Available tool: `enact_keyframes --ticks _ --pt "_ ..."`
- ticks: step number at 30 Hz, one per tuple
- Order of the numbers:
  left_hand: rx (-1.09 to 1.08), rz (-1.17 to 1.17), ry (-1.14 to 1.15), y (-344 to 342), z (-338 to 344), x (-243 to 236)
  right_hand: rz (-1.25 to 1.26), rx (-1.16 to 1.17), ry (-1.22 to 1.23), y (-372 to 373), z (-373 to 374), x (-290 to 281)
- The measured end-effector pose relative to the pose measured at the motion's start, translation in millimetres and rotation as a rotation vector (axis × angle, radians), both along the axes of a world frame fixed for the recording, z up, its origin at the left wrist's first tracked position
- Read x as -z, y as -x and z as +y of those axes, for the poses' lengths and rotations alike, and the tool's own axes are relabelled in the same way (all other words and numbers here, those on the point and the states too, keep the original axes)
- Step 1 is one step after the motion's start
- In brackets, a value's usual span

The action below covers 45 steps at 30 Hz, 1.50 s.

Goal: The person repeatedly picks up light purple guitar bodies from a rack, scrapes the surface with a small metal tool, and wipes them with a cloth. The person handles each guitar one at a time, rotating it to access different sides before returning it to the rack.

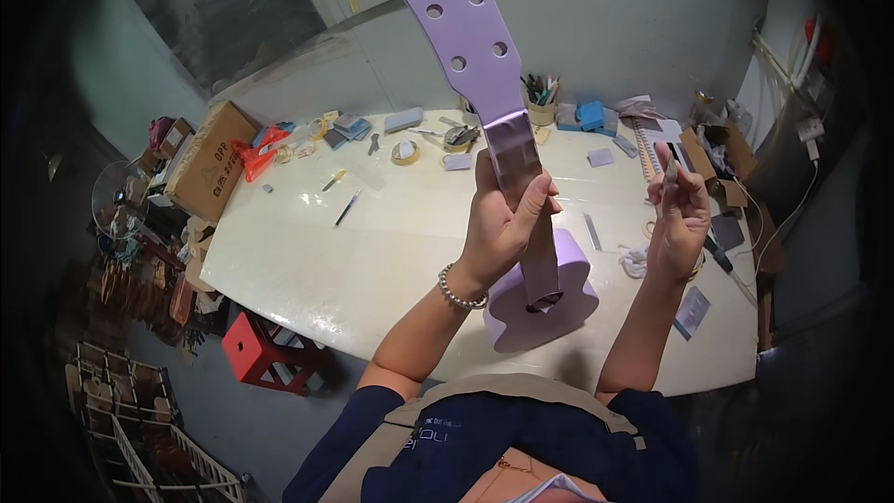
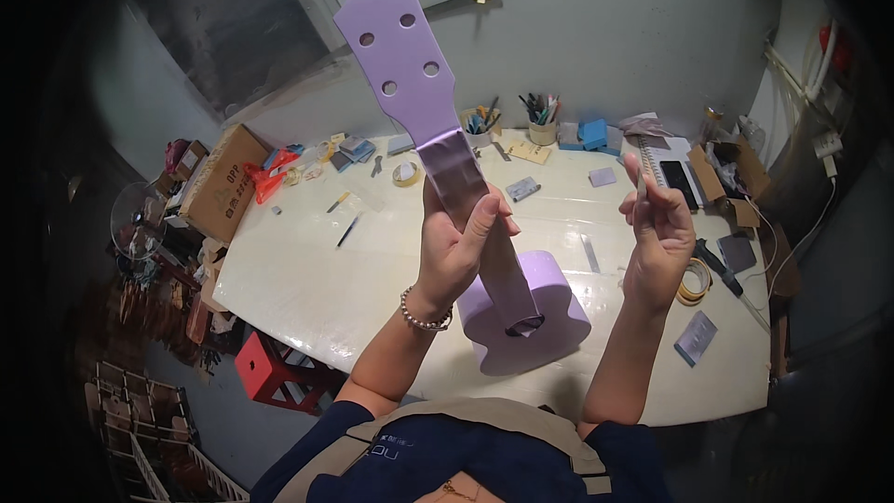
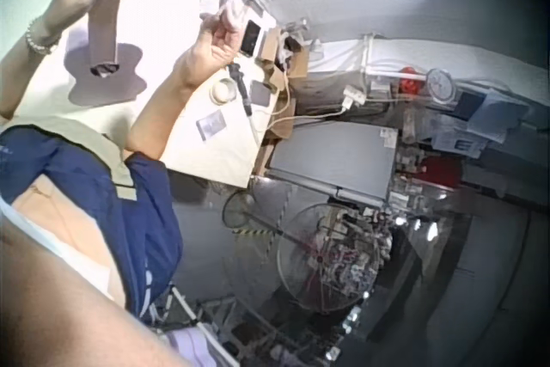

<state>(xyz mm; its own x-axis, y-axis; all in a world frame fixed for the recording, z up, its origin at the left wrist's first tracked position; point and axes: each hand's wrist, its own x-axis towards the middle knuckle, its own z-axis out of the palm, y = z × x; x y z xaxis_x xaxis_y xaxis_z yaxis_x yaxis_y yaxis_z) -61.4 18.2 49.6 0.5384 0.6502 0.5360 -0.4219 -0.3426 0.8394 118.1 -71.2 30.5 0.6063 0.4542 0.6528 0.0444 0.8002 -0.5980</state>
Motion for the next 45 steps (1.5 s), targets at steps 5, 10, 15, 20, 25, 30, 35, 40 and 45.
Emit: enact_keyframes --ticks 5,10,15,20,25,30,35,40,45 --pt "-0.071 0.130 -0.124 -29.0 2.1 -0.1 0.160 0.079 0.146 -17.8 -29.3 41.5" --pt "-0.052 0.149 -0.138 -40.2 -0.6 -1.6 0.239 0.089 0.157 -20.8 -38.1 56.3" --pt "-0.031 0.131 -0.068 -44.1 -3.6 -1.5 0.207 0.094 0.179 -20.1 -38.7 56.1" --pt "0.006 0.078 -0.018 -43.7 -9.0 -1.7 0.221 0.083 0.185 -17.5 -38.4 57.0" --pt "0.084 -0.021 -0.003 -44.9 -9.3 -0.1 0.215 0.092 0.191 -17.0 -39.4 54.8" --pt "0.261 -0.043 0.128 -40.8 -7.0 -2.3 0.233 0.095 0.194 -17.0 -41.7 55.6" --pt "0.020 0.095 -0.070 -12.1 -7.4 -22.6 0.247 0.076 0.225 -20.8 -43.2 60.0" --pt "-0.426 0.493 -0.305 40.5 0.5 -52.4 0.242 -0.028 0.212 -18.3 -32.3 64.6" --pt "-0.723 0.569 -0.295 93.8 -19.9 -65.4 0.147 -0.240 0.264 0.4 -13.9 75.5"
